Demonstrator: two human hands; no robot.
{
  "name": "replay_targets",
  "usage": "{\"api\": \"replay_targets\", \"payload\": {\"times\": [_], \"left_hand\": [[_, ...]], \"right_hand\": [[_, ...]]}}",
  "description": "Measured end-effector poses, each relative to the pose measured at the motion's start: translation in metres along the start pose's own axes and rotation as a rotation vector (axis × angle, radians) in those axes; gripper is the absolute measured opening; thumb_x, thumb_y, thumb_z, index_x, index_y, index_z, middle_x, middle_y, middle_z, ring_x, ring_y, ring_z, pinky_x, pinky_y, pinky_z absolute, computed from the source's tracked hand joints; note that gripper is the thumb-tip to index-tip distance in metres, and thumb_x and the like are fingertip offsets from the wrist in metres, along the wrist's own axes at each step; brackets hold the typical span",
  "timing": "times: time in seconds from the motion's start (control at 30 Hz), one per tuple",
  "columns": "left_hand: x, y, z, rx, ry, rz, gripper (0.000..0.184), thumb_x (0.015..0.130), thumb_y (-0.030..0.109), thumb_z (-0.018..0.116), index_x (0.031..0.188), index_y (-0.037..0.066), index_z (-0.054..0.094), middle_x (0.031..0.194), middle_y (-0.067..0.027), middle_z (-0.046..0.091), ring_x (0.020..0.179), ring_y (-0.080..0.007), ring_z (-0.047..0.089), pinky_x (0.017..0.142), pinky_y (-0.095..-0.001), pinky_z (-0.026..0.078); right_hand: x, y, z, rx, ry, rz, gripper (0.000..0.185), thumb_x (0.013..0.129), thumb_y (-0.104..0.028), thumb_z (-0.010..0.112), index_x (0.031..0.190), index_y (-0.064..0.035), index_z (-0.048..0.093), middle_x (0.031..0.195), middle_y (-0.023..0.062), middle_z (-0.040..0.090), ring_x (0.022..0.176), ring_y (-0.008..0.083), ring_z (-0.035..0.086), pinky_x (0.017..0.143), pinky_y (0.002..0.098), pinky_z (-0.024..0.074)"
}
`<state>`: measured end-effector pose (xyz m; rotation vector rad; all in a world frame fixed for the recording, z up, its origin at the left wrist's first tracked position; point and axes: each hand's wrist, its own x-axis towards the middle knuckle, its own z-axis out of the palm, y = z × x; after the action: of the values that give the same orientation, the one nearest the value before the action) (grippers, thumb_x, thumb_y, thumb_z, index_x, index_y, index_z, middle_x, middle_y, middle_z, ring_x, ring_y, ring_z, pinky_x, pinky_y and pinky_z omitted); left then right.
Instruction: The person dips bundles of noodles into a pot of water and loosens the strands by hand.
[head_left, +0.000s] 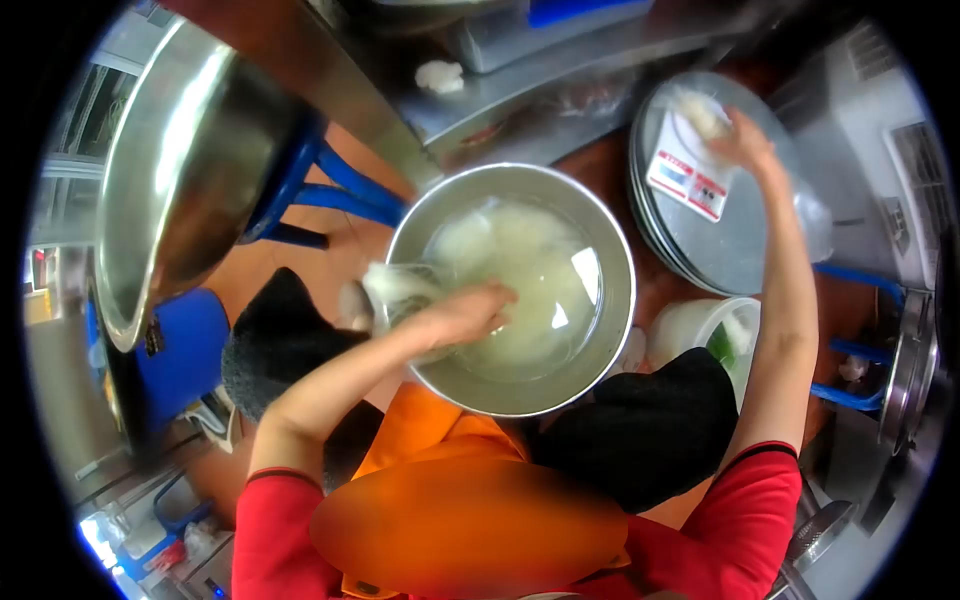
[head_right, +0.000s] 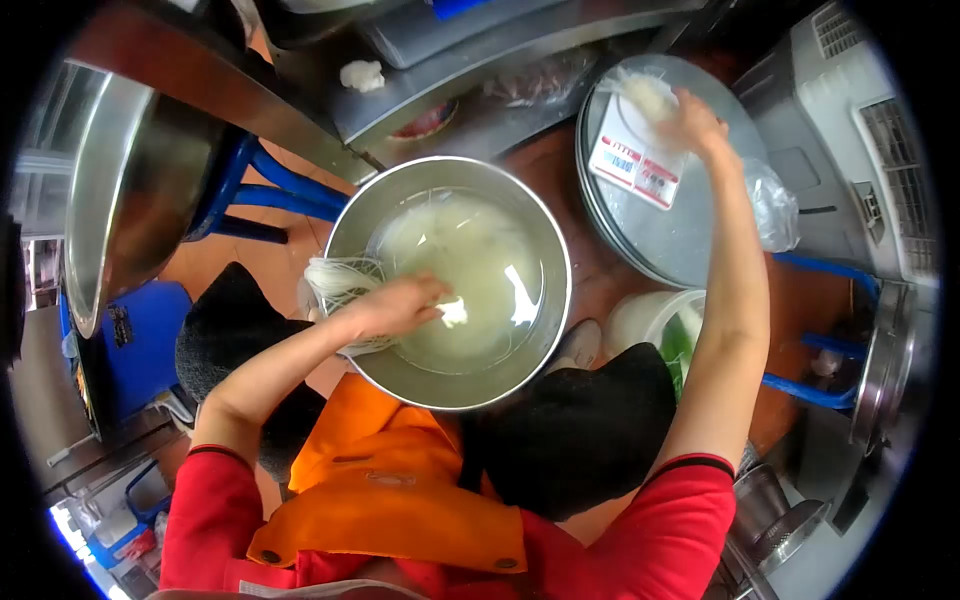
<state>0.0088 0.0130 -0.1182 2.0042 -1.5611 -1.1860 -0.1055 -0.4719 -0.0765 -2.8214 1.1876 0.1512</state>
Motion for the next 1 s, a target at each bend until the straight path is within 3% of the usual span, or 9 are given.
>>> {"api": "replay_targets", "payload": {"times": [0.07,0.23,0.37,0.47,0.57,0.67,0.77,0.8,1.0], "left_hand": [[0.026,0.006,0.006,-0.042,0.082,-0.068,0.042,0.083,0.014,0.063,0.121,0.000,0.050,0.113,-0.0212,0.050,0.101,-0.0370,0.053,0.089,-0.0400,0.044],[0.086,0.002,0.022,0.162,0.324,-0.139,0.067,0.073,0.020,0.075,0.127,-0.003,0.044,0.116,-0.0216,0.046,0.110,-0.0380,0.046,0.093,-0.0402,0.041],[0.112,0.009,0.045,0.266,0.249,-0.149,0.076,0.068,0.022,0.078,0.130,-0.001,0.041,0.119,-0.0196,0.044,0.112,-0.0359,0.044,0.095,-0.0425,0.039],[0.107,0.025,0.059,0.272,0.283,-0.115,0.076,0.065,0.017,0.077,0.131,0.000,0.041,0.123,-0.0183,0.043,0.116,-0.0345,0.041,0.097,-0.0435,0.037],[0.087,0.016,0.072,0.243,0.424,-0.098,0.066,0.072,0.013,0.068,0.131,0.001,0.041,0.124,-0.0180,0.043,0.117,-0.0338,0.041,0.097,-0.0477,0.036],[0.057,0.021,0.078,0.704,0.486,0.012,0.057,0.078,0.010,0.058,0.133,0.003,0.041,0.126,-0.0158,0.043,0.118,-0.0318,0.041,0.098,-0.0516,0.034],[0.057,0.031,0.099,0.791,0.244,0.167,0.053,0.081,0.010,0.051,0.133,0.004,0.043,0.128,-0.0115,0.044,0.117,-0.0290,0.042,0.100,-0.0542,0.030],[0.060,0.033,0.098,0.770,0.171,0.218,0.050,0.080,0.012,0.053,0.129,0.004,0.049,0.128,-0.0083,0.046,0.122,-0.0267,0.040,0.104,-0.0482,0.028],[0.086,0.026,0.131,0.748,0.005,0.159,0.026,0.084,0.018,0.051,0.101,0.014,0.070,0.126,-0.0032,0.053,0.123,-0.0217,0.040,0.101,-0.0429,0.029]], "right_hand": [[0.010,0.004,0.010,0.050,-0.097,-0.003,0.065,0.074,-0.032,0.067,0.132,-0.0092,0.047,0.126,0.0186,0.055,0.119,0.0300,0.052,0.099,0.0485,0.0364],[0.017,0.017,0.036,0.210,-0.007,-0.027,0.060,0.076,-0.031,0.066,0.128,-0.0057,0.049,0.116,0.0199,0.061,0.112,0.0325,0.057,0.092,0.0464,0.0412],[0.004,0.013,0.031,0.297,0.074,-0.024,0.058,0.079,-0.030,0.066,0.125,0.0009,0.049,0.110,0.0245,0.061,0.104,0.0338,0.060,0.086,0.0390,0.0468],[-0.039,0.015,0.012,0.720,0.047,-0.076,0.053,0.086,-0.027,0.063,0.126,0.0044,0.047,0.109,0.0181,0.062,0.097,0.0221,0.062,0.084,0.0320,0.0472],[-0.110,-0.004,-0.028,1.023,0.052,-0.064,0.052,0.089,-0.024,0.061,0.129,0.0041,0.044,0.114,0.0121,0.060,0.101,0.0162,0.057,0.087,0.0287,0.0445],[-0.161,0.007,-0.045,1.179,-0.031,-0.024,0.053,0.090,-0.019,0.061,0.133,0.0038,0.040,0.119,0.0105,0.057,0.106,0.0155,0.054,0.091,0.0285,0.0423],[-0.212,-0.013,-0.070,1.274,-0.039,0.057,0.054,0.089,-0.016,0.061,0.134,0.0035,0.038,0.120,0.0107,0.056,0.108,0.0159,0.054,0.092,0.0299,0.0423],[-0.229,-0.022,-0.080,1.301,-0.019,0.087,0.055,0.089,-0.015,0.061,0.134,0.0034,0.038,0.120,0.0107,0.056,0.107,0.0159,0.054,0.092,0.0304,0.0426],[-0.289,-0.042,-0.100,1.411,-0.155,-0.049,0.062,0.084,-0.019,0.069,0.134,0.0025,0.039,0.117,0.0075,0.057,0.103,0.0136,0.055,0.090,0.0275,0.0435]]}}
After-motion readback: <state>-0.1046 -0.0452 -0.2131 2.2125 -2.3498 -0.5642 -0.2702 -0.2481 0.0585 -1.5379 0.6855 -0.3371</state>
